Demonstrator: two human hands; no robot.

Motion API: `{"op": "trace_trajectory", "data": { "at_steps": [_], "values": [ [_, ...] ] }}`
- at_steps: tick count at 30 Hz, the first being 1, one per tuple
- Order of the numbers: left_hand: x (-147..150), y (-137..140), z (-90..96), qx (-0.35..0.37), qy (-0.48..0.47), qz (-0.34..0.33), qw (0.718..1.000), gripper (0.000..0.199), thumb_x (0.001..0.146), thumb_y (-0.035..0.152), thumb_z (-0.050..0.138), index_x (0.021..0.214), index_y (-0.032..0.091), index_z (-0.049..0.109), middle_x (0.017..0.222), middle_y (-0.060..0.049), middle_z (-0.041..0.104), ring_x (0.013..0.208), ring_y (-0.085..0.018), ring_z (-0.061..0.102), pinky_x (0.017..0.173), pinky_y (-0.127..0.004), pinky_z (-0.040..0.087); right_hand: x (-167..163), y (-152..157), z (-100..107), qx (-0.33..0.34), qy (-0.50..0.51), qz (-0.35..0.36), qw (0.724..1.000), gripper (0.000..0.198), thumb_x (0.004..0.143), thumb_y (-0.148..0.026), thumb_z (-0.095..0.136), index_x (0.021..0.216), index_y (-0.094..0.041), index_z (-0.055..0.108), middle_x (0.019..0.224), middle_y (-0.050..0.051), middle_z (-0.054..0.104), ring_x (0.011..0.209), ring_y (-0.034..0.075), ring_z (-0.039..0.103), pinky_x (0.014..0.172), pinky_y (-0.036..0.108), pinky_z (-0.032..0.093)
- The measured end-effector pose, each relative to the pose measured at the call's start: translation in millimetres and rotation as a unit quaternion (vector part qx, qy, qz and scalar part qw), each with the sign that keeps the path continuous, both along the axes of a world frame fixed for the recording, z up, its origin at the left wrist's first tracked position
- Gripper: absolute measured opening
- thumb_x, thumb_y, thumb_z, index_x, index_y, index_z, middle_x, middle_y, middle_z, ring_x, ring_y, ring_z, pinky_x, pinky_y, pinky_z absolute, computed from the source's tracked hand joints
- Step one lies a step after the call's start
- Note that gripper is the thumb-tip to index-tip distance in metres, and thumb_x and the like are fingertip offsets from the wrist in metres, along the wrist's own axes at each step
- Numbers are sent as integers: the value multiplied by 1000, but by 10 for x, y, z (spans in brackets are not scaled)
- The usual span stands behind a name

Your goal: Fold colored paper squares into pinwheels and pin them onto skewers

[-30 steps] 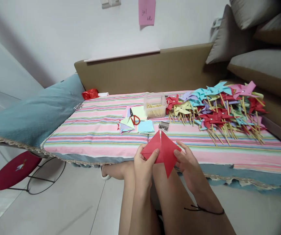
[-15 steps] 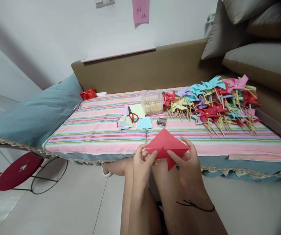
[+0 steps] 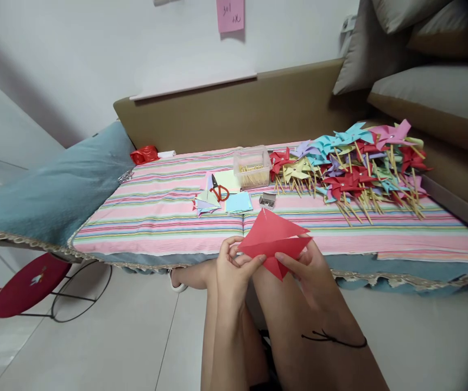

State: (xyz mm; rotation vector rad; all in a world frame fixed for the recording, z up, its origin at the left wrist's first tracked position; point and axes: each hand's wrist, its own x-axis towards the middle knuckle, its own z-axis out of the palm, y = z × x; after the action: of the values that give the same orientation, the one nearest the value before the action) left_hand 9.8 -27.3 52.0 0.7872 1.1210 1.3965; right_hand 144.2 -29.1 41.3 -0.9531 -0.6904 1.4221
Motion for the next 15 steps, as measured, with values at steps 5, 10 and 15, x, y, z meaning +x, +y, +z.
{"op": "trace_trajectory", "data": {
  "at_steps": [5, 10, 15],
  "values": [
    [-39, 3, -20, -6, 7, -2, 1000, 58, 55, 15, 83, 101, 21, 48, 81, 1, 70, 56, -10, 64, 60, -21, 49, 11, -1, -26, 5, -19, 43, 999, 69, 61, -29, 84, 118, -26, 46, 97, 6, 74, 82, 21, 70, 74, 33, 55],
    [-64, -49, -11, -8, -26, -73, 997, 61, 66, 18, 78, 116, 21, 43, 72, 0, 71, 62, -11, 65, 67, -23, 49, -35, -2, -21, -6, 16, 16, 1000, 60, 62, -25, 83, 113, -25, 51, 98, 4, 72, 80, 18, 68, 71, 28, 53],
    [-62, -49, -59, -21, -67, -101, 992, 62, 64, 18, 80, 113, 19, 42, 59, 2, 68, 58, -12, 63, 67, -27, 50, -31, -19, 2, -20, 107, 101, 989, 56, 64, -21, 78, 114, -24, 53, 98, 3, 71, 85, 19, 66, 75, 30, 51]
  ]
}}
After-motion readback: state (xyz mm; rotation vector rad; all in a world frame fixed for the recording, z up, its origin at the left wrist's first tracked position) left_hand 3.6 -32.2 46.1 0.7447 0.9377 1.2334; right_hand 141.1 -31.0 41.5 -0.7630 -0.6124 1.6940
